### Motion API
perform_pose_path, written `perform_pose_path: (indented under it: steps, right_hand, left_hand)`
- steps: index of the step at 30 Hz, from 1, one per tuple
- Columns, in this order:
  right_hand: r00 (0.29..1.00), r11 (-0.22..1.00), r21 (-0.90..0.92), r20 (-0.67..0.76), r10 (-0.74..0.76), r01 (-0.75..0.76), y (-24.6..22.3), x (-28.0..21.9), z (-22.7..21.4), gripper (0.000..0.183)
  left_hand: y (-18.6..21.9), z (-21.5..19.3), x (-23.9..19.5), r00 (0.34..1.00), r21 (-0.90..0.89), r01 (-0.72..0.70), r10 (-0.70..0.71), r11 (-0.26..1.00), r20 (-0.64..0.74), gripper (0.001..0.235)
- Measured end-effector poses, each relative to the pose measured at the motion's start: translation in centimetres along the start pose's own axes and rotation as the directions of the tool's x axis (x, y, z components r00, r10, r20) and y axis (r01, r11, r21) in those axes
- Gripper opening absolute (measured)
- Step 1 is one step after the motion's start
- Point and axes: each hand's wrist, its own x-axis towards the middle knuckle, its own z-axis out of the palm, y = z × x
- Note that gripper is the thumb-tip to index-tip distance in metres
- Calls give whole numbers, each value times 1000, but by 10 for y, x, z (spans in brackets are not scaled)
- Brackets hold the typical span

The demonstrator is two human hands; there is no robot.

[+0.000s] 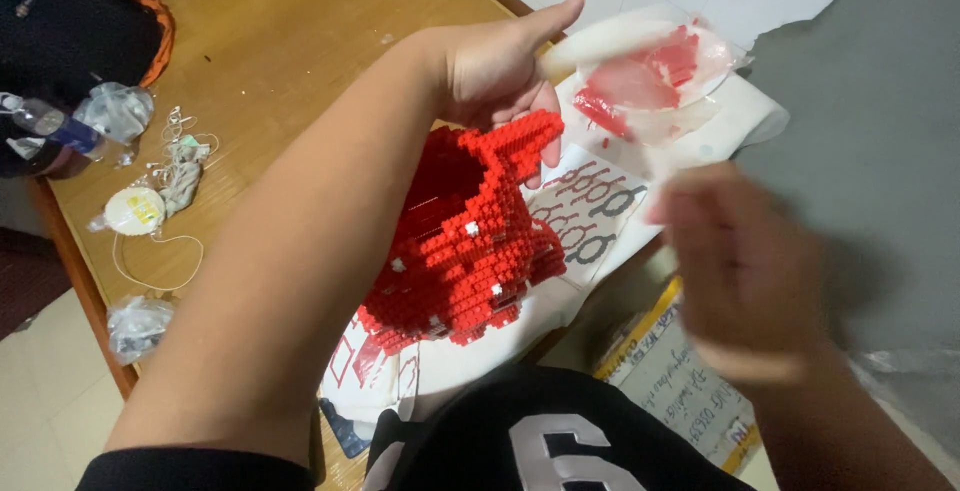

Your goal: The person holds a red plastic brick structure and repeatedly taps it with a white plastic mallet to secure the pieces. The person rotates the structure to tap different sides and edges, then inspects the assembled shape.

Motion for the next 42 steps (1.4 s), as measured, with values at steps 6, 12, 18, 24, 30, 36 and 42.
perform_pose_path:
  steps: [6, 12, 18, 24, 30, 36, 42]
  right_hand:
    - [977, 934, 309, 171, 130, -179, -8, -1, -8, 28]
    - [930, 868, 348, 225, 289, -354, 4, -16, -11, 30]
    - [859, 873, 51, 215, 465, -486, 1, -30, 1, 25]
    - [759, 779, 8, 231, 609, -627, -51, -29, 12, 25]
    - [658, 693, -54, 266, 704, -719, -101, -36, 23, 28]
    - [758, 773, -40, 166, 630, -634, -117, -63, 36, 29]
    - [772, 781, 28, 179, 610, -624, -138, -40, 52, 37]
  left_hand:
    - [13, -2, -4, 991, 33, 27, -31, 999, 131, 110]
    - [32, 3, -39, 955, 635, 124, 82, 763, -285, 78]
    - [-49, 17, -154, 814, 784, 122, 391, 609, -430, 69]
    - [-131, 43, -213, 748, 574, 88, 327, 814, -578, 88]
    - [-160, 51, -205, 667, 436, -304, 516, 847, -537, 64]
    - [-195, 47, -172, 523, 354, -551, 643, 756, -559, 51]
    - [-234, 49, -115, 195, 349, -774, 722, 529, -664, 37]
